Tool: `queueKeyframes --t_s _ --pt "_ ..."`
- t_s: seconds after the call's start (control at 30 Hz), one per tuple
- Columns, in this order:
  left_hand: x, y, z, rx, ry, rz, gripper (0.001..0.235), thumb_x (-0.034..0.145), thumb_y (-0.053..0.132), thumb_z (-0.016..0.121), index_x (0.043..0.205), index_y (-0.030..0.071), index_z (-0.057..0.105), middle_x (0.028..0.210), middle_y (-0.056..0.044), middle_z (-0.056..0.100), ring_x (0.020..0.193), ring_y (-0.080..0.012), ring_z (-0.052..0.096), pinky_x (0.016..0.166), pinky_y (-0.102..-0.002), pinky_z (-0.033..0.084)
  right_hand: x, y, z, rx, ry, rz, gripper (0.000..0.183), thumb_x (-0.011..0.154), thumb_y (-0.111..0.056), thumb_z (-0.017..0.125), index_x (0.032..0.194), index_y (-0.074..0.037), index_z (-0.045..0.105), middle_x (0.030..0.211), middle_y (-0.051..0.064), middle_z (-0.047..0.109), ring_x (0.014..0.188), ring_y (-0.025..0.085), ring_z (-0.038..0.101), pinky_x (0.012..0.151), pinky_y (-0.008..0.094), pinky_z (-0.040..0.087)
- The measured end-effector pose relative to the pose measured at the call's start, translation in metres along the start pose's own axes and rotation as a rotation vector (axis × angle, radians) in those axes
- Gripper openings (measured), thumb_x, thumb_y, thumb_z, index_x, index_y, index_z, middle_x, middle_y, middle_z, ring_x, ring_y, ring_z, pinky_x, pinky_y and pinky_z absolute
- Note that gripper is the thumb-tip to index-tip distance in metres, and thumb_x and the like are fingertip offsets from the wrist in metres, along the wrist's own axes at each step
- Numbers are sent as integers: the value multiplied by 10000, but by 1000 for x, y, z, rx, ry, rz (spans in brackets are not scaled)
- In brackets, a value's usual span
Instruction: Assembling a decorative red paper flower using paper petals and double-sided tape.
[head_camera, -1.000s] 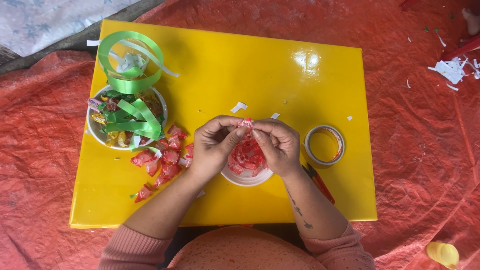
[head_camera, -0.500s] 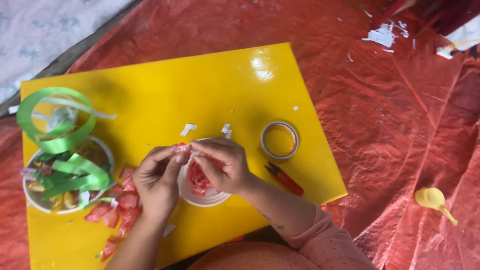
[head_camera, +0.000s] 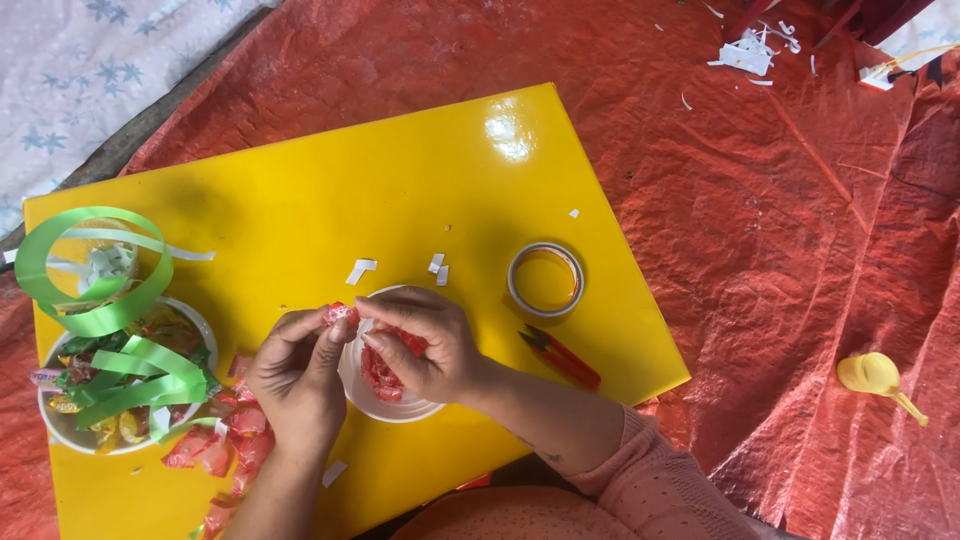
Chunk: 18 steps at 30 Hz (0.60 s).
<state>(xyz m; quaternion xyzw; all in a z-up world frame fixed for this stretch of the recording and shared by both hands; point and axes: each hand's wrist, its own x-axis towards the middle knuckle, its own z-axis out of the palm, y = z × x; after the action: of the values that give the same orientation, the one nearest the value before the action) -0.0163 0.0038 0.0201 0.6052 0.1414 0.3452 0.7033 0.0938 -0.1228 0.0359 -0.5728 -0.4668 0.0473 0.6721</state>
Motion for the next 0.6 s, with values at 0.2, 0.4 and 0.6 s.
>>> queueKeyframes --t_s 0.2,0.4,0.6 --pt "-2 -1 0 92 -4 67 247 930 -74 715 1146 45 704 1057 -95 688 920 -137 683 905 -230 609 -4 4 6 -5 21 14 301 1004 -25 657 1304 -50 649 1183 118 677 870 138 667 758 206 592" --pt "-1 1 -3 153 27 77 228 928 -84 717 1137 7 706 1057 -105 683 910 -135 659 882 -221 584 -2 0 7 -274 19 -147 386 1029 -90 670 1405 -122 591 1227 88 629 867 127 624 742 237 549" --pt "-1 -3 -6 -13 -28 11 249 910 -54 731 1135 53 726 1049 -104 718 889 -131 692 882 -228 606 1 8 -3 -32 20 35 303 939 -74 759 1232 -77 681 1140 75 734 956 143 671 818 259 594"
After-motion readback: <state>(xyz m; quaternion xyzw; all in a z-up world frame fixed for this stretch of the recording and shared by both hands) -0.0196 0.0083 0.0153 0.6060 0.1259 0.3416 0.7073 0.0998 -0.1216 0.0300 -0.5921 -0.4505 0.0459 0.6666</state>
